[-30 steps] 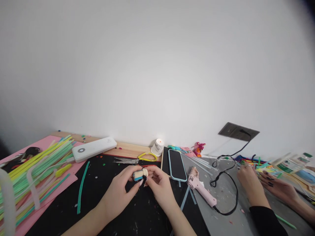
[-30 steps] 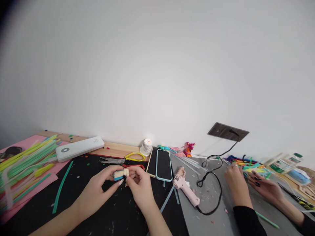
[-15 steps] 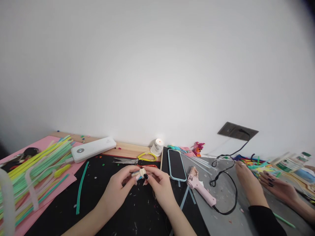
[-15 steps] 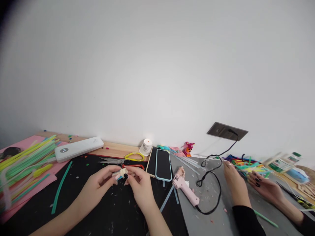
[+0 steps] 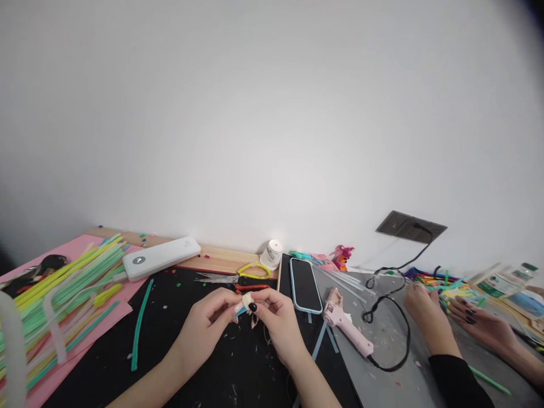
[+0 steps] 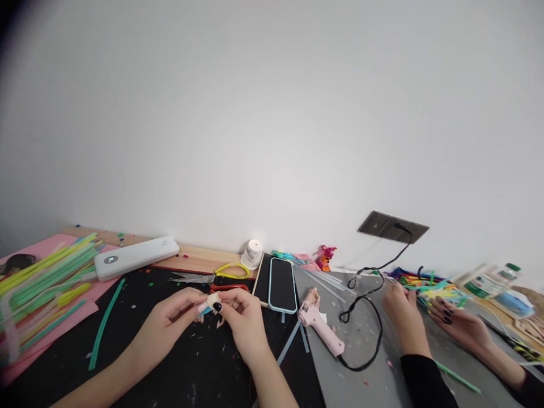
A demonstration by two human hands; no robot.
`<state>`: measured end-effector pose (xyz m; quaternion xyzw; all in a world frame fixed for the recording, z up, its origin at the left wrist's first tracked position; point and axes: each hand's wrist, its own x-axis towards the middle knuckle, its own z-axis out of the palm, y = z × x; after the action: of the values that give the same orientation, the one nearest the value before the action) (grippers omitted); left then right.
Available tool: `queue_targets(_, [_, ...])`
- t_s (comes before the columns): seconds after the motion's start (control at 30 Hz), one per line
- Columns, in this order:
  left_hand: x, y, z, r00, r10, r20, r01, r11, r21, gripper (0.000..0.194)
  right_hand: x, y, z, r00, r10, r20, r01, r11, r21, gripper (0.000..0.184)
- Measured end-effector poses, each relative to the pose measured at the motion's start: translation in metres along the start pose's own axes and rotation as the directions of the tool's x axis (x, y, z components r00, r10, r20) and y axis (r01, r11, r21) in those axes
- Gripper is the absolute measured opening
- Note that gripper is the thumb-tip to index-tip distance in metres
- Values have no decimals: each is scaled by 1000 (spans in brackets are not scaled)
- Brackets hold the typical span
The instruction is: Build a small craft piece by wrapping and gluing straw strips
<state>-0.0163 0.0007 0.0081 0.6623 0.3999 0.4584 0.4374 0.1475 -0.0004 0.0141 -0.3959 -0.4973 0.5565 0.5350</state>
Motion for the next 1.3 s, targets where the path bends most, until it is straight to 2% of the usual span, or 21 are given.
queue_targets(0.17, [0, 2, 1, 999, 35, -1, -35, 999, 41, 18, 0, -2, 1, 1000, 5, -2, -5, 1000, 13, 12])
queue_targets(0.3, [-2, 2, 4, 999, 20, 29, -19, 999, -40, 17, 1, 1, -1, 1000, 13, -23, -11, 998, 54, 11])
queue_targets(0.4, [-2, 0, 5, 1000, -17, -17, 16, 997, -76, 21, 1, 6, -1, 999, 21, -32, -18, 996, 85, 11])
queue_targets(0.5, [-3, -2, 4, 997, -58, -52, 54, 995, -85, 16, 0, 8, 1, 999, 36, -21, -33, 993, 110, 12])
queue_targets(0.7, [-3, 3, 1, 1000, -6, -22, 6, 1000, 9, 13, 0, 8, 1, 998, 57, -18, -55, 991, 126, 13])
queue_targets(0.93, [-1, 8, -1, 999, -29, -28, 33, 990, 137, 12, 0, 11, 0, 996, 80, -30, -77, 991, 106, 17])
queue_targets(1.17, [-1, 13, -3, 999, -14, -45, 22, 984, 178, 17, -1, 8, 3, 995, 91, -40, -89, 995, 32, 19])
queue_targets(1.3, [-1, 12, -4, 999, -31, -44, 37, 991, 130, 17, 0, 6, 2, 1000, 17, -25, -18, 1000, -13, 22])
